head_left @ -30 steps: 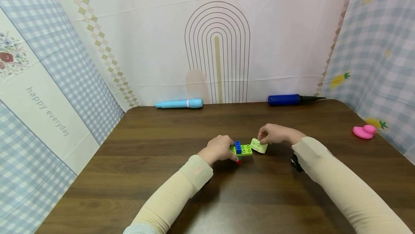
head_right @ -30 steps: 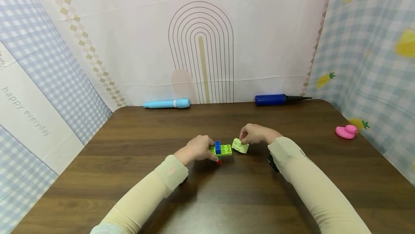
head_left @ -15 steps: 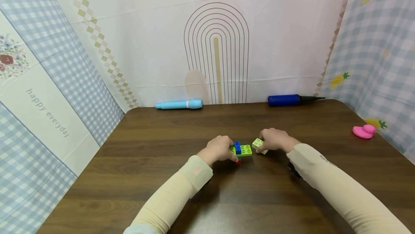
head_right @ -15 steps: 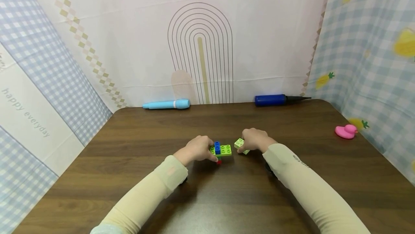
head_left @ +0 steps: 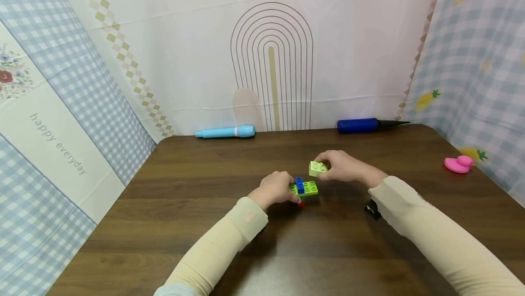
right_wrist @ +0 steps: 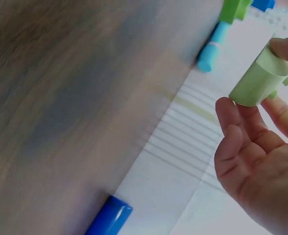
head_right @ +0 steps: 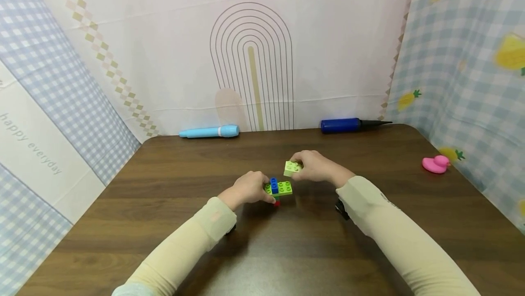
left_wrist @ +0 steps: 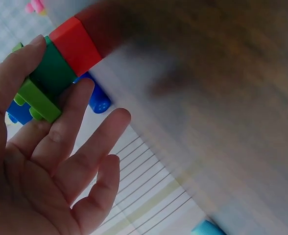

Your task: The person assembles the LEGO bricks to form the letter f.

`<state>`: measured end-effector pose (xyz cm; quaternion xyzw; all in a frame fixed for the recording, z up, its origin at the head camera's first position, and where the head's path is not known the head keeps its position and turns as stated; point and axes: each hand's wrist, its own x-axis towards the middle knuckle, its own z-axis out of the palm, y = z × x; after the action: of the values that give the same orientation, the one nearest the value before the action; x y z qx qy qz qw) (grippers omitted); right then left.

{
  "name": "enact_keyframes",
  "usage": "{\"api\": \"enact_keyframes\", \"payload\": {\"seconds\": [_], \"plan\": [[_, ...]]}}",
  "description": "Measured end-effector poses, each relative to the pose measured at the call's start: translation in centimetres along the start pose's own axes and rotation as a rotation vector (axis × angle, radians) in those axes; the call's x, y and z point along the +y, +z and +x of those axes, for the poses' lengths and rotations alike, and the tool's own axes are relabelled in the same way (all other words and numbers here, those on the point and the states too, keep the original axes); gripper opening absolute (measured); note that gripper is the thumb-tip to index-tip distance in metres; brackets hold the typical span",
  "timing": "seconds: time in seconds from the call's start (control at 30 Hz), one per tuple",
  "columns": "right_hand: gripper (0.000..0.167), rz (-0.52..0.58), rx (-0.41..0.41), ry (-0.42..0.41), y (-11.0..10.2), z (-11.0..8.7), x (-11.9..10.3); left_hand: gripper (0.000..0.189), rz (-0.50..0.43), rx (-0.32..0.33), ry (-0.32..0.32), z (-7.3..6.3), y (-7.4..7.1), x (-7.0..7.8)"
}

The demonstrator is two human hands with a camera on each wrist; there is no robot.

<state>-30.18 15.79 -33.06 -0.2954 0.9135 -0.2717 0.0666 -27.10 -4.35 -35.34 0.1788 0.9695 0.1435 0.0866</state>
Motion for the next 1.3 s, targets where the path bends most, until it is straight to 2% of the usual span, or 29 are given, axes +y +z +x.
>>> {"api": "enact_keyframes", "payload": {"seconds": [0.13, 0.33, 0.47, 0.6, 0.87, 1.1, 1.3], "plan": [[0.036, -0.002, -0.004, -0.047, 0.1, -0.2, -1.1, 0.040, -0.008, 0.003, 0.009, 0.0, 0.1, -0.2], [0.034, -0.024, -0.018, -0.106, 0.2, -0.6, -2.4, 0.053, -0.066, 0.015, 0.036, -0.2, 0.0, -0.1], [0.033, -0.026, -0.021, -0.103, 0.2, -0.6, -2.9, 0.047, -0.079, 0.048, 0.092, -0.2, -0.1, 0.0], [0.033, -0.022, -0.022, -0.094, 0.1, -0.7, -2.9, 0.041, -0.084, 0.054, 0.122, -0.3, -0.1, 0.1], [0.032, -0.028, -0.019, -0.102, 0.2, -0.7, -2.8, 0.035, -0.164, 0.030, 0.100, -0.5, -0.2, -0.5], [0.034, -0.040, -0.037, -0.126, 0.5, -0.7, -3.0, 0.040, -0.159, -0.001, 0.098, -0.6, 0.0, -0.8], [0.031, -0.040, -0.052, -0.131, 0.7, -0.6, -3.4, 0.039, -0.158, 0.012, 0.102, -0.6, 0.2, -0.8]]}}
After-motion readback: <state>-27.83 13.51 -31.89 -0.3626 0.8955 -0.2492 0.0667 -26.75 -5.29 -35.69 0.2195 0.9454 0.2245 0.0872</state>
